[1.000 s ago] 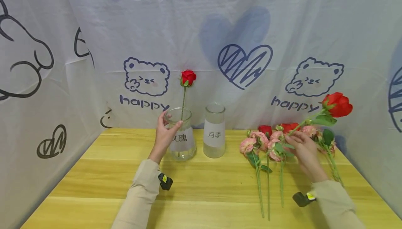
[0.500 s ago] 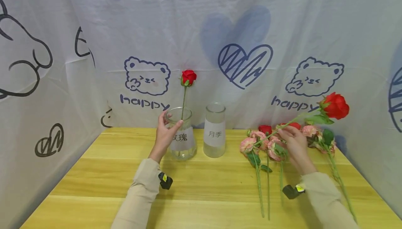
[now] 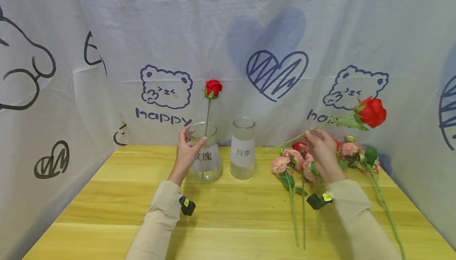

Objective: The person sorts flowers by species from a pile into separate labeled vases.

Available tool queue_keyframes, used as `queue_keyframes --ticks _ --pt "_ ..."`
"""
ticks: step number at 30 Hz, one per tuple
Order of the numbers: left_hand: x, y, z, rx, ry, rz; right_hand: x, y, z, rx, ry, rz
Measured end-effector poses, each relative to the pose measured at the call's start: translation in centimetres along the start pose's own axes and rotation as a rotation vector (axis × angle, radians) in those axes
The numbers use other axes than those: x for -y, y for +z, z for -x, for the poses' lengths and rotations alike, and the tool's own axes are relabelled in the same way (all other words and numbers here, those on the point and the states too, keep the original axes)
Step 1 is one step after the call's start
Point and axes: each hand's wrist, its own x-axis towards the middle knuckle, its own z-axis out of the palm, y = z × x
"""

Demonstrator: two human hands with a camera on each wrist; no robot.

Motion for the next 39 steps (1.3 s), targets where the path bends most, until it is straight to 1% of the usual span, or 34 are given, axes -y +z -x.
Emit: queue_keyframes --ticks 3,8,14,21,22,23,28,29,33,39 --pt "0.0 0.0 0.0 0.000 -0.001 -0.006 0.4 0.9 -0.2 0.006 0.000 -0.022" --pt "0.0 0.0 0.1 -0.003 -0.005 -0.008 1.0 2.3 -0.8 -0.012 0.008 -0.024" --pt "-0.1 0.1 0.1 -0.004 -0.004 0.009 1.5 3.9 -1.2 -0.020 0.012 -0.070" --pt "-0.2 0.1 0.1 0.003 -0.010 0.020 1.7 5.6 -1.9 -0.035 -0.005 -0.067" --pt "-0.7 0.1 0.3 0.006 -0.016 0.022 1.7 5.9 -2.0 -0.035 -0.005 -0.070" --pt "-0.7 0.1 0.3 0.005 -0.017 0.019 1.7 6.1 -2.1 -0.036 -0.005 -0.072" --pt "-0.7 0.1 0.3 0.005 -0.023 0.014 1.8 7.5 -2.3 -0.019 0.011 -0.093" --pt "-0.2 0.1 0.1 0.002 -0.019 0.012 1.8 7.8 -2.3 -0.015 0.013 -0.098" --pt "-0.2 0.1 0.1 0.004 -0.020 0.015 1.8 8.9 -2.3 0.017 0.016 -0.103" --pt "-0.2 0.1 0.0 0.002 -0.011 0.007 1.7 10.5 -2.4 0.035 0.022 -0.125"
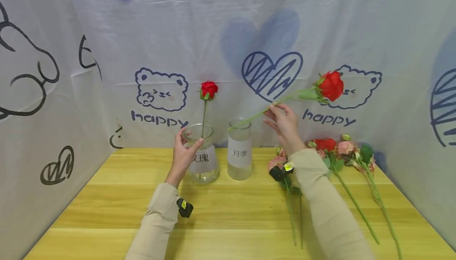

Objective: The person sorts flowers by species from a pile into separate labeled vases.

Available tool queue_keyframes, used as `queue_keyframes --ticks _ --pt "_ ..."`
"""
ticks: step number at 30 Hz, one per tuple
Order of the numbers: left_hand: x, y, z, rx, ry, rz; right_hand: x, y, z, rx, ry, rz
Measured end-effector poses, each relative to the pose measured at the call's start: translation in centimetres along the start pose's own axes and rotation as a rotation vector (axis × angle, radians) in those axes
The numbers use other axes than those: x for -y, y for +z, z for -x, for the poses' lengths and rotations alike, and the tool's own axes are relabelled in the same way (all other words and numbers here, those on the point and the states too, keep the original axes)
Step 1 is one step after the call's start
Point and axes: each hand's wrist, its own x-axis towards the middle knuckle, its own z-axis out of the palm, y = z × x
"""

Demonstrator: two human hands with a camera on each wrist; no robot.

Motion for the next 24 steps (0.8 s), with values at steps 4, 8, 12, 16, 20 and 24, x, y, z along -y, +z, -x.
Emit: queue_keyframes --ticks 4,8,12,16,20,24 --pt "0.0 -0.1 0.0 -0.004 0.003 -0.003 -0.4 1.2 -0.2 0.019 0.009 -0.027" --pt "0.0 -0.1 0.1 -0.005 0.003 0.001 -0.8 2.1 -0.6 0.034 0.025 -0.050" --pt "0.0 -0.2 0.2 -0.005 0.004 0.004 -1.1 3.2 -0.9 0.048 0.028 -0.062" --pt "0.0 -0.1 0.1 -0.012 0.013 0.007 -1.5 4.3 -1.1 0.064 0.044 -0.043" --pt "0.1 0.0 0.0 -0.011 0.012 0.005 -2.0 5.2 -1.1 0.061 0.066 -0.024" --pt "0.2 0.0 0.1 -0.006 0.015 0.004 -2.7 6.0 -1.1 0.031 0.052 -0.033"
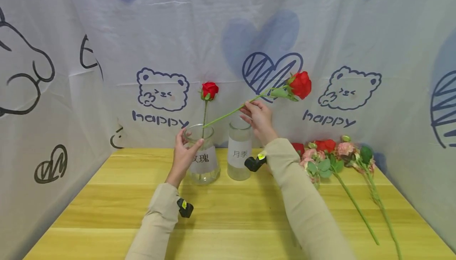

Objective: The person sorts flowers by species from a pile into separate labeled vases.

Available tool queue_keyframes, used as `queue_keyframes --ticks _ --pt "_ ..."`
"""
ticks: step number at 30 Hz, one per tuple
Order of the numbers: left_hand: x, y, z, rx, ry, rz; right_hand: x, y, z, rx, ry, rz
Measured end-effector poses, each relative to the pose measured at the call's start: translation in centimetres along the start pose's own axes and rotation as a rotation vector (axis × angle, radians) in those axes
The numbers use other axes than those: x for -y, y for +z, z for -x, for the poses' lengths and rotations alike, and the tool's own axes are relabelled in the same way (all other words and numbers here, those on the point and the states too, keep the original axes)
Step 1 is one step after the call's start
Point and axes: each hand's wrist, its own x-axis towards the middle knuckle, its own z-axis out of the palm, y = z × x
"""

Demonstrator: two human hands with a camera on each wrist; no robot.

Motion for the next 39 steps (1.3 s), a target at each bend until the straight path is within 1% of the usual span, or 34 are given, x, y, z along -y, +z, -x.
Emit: queue_keyframes --ticks 3,5,15,20,24,28,33,36,39 --pt "0.0 0.0 0.0 -0.004 0.001 -0.002 -0.4 0.6 0.0 -0.021 -0.011 0.004" --pt "0.0 -0.1 0.0 -0.004 0.001 -0.005 -0.6 0.9 0.0 -0.030 -0.010 0.024" --pt "0.2 -0.1 -0.1 -0.003 0.005 0.009 -1.5 2.7 0.3 -0.052 -0.021 0.213" --pt "0.3 0.0 0.0 -0.006 -0.004 0.002 -2.1 3.3 0.6 -0.056 -0.085 0.293" --pt "0.2 0.0 0.0 -0.002 -0.001 0.006 -2.5 3.7 0.8 -0.035 -0.149 0.389" --pt "0.2 0.1 -0.2 0.002 0.004 0.020 -2.8 4.2 1.1 -0.001 -0.218 0.512" --pt "0.2 0.1 -0.2 -0.003 0.006 0.020 -3.1 5.0 1.1 0.069 -0.286 0.712" --pt "0.1 0.1 -0.1 -0.003 0.002 0.020 -3.2 5.8 1.1 0.119 -0.334 0.878" --pt "0.0 0.1 -0.1 -0.003 0.001 0.026 -3.4 6.6 1.3 0.159 -0.406 1.044"
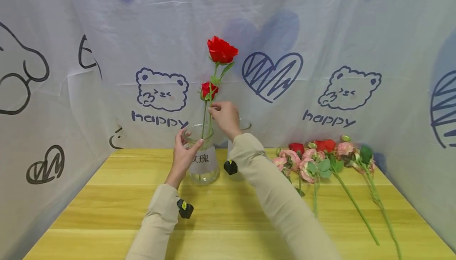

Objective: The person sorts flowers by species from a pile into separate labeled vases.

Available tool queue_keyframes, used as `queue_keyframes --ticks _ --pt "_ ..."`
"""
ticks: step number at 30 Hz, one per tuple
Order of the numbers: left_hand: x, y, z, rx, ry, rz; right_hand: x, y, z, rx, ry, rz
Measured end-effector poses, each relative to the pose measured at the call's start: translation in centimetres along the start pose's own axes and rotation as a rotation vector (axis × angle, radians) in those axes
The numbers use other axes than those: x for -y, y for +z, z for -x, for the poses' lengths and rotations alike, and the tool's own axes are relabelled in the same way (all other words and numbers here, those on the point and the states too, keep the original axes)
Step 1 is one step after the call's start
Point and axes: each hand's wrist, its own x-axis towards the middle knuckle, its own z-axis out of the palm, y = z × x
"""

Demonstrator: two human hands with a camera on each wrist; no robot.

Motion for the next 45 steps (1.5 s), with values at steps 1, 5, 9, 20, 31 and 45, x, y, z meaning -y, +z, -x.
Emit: queue_keyframes --ticks 1,5,9,20,31,45 --pt "0.0 0.0 0.0 0.002 0.000 0.002 0.1 0.3 0.0 0.005 -0.019 0.046" --pt "0.0 0.1 0.0 0.012 -0.008 0.008 0.1 1.4 0.5 0.019 -0.057 0.151" --pt "-0.1 0.2 0.3 0.015 -0.027 0.008 -0.2 2.4 1.1 0.032 -0.058 0.195" --pt "-0.1 0.0 -0.1 -0.007 -0.009 -0.002 0.1 2.4 1.1 0.034 0.007 0.154" --pt "-0.1 0.0 0.1 0.009 -0.033 0.008 -0.5 1.1 0.8 0.081 0.042 -0.013" --pt "-0.1 -0.2 0.1 0.019 -0.024 -0.047 -1.4 -6.6 0.0 0.222 0.076 -0.057"
